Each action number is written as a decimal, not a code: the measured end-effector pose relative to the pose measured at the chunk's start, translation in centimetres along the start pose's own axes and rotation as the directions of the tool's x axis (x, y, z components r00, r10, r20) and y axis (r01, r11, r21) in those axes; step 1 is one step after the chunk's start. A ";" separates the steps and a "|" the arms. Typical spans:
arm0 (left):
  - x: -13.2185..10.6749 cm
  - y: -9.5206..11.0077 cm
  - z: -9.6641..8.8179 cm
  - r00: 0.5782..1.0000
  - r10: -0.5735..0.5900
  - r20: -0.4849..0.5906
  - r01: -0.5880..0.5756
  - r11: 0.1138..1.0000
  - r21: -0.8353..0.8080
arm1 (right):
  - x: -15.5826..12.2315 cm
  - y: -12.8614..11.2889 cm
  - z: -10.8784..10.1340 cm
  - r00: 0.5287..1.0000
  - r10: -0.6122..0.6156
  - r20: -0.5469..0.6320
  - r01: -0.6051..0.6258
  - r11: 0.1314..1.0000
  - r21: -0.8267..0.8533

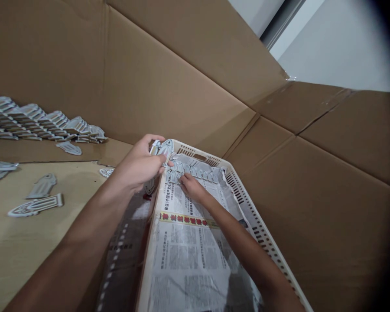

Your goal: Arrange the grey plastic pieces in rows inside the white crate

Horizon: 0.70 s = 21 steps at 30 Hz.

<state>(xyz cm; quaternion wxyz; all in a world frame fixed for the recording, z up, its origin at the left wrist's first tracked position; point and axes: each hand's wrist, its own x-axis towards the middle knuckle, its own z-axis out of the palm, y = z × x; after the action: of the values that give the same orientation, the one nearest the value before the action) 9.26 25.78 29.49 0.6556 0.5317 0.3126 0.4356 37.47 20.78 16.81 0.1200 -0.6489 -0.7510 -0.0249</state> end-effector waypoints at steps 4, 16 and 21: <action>0.1 -0.1 0.4 1.000 0.017 -0.004 -0.017 0.999 -0.029 | 0.9 -3.3 -4.2 0.973 0.138 -0.186 -0.064 0.932 0.356; 0.3 -2.2 2.0 0.984 0.161 0.077 -0.172 0.971 0.164 | 1.9 -6.0 -9.1 0.884 0.366 -0.290 -0.033 0.669 0.742; 0.7 -1.3 1.4 0.995 0.032 -0.092 -0.021 0.992 0.125 | 0.4 0.3 -4.0 0.717 0.689 -0.107 -0.591 0.682 0.431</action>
<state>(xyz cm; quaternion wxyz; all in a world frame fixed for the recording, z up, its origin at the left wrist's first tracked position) 11.12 25.72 28.64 0.6002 0.5544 0.3623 0.4484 38.32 20.49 20.74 0.3373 -0.8281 -0.4415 0.0746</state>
